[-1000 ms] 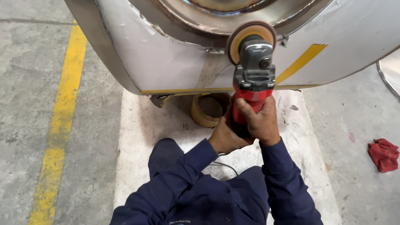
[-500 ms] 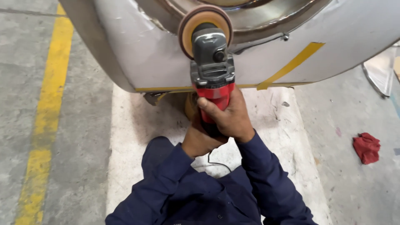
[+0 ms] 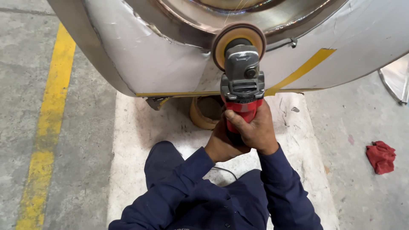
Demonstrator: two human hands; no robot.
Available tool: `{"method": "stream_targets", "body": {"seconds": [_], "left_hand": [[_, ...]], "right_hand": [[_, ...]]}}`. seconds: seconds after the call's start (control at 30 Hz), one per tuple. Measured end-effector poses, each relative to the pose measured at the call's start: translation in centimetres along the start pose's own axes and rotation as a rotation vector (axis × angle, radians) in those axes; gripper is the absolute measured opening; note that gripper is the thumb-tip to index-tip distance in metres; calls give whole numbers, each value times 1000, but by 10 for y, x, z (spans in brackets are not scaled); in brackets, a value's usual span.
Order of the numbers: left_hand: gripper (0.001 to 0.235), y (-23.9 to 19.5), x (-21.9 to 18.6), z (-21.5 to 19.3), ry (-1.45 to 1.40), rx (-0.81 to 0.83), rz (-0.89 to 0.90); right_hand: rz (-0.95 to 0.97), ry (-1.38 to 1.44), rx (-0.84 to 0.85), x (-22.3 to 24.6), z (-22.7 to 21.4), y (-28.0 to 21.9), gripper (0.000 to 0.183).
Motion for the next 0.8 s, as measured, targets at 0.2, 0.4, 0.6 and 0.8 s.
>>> {"method": "stream_targets", "body": {"seconds": [0.2,0.4,0.6,0.8], "left_hand": [[93,5,10,25,-45,78,-8],[92,12,5,48,-114,64,-17],[94,19,4,74,-78,97,7],[92,33,3,103,-63,178,-5]], "right_hand": [[59,15,-27,-12,-25,2,44],[38,-37,-70,-13,-50,8,44],[98,-24,-97,-15,-74,13,39],[57,-49,-185,-14,-108,23,38]]}}
Point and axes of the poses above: each hand's wrist, its own y-axis towards the middle knuckle, its own z-axis out of the palm, x = y × z, the point moved 3 cm from there along y, towards the middle knuckle, and after that the axes turned 14 degrees about -x, right-handed, at the moved point
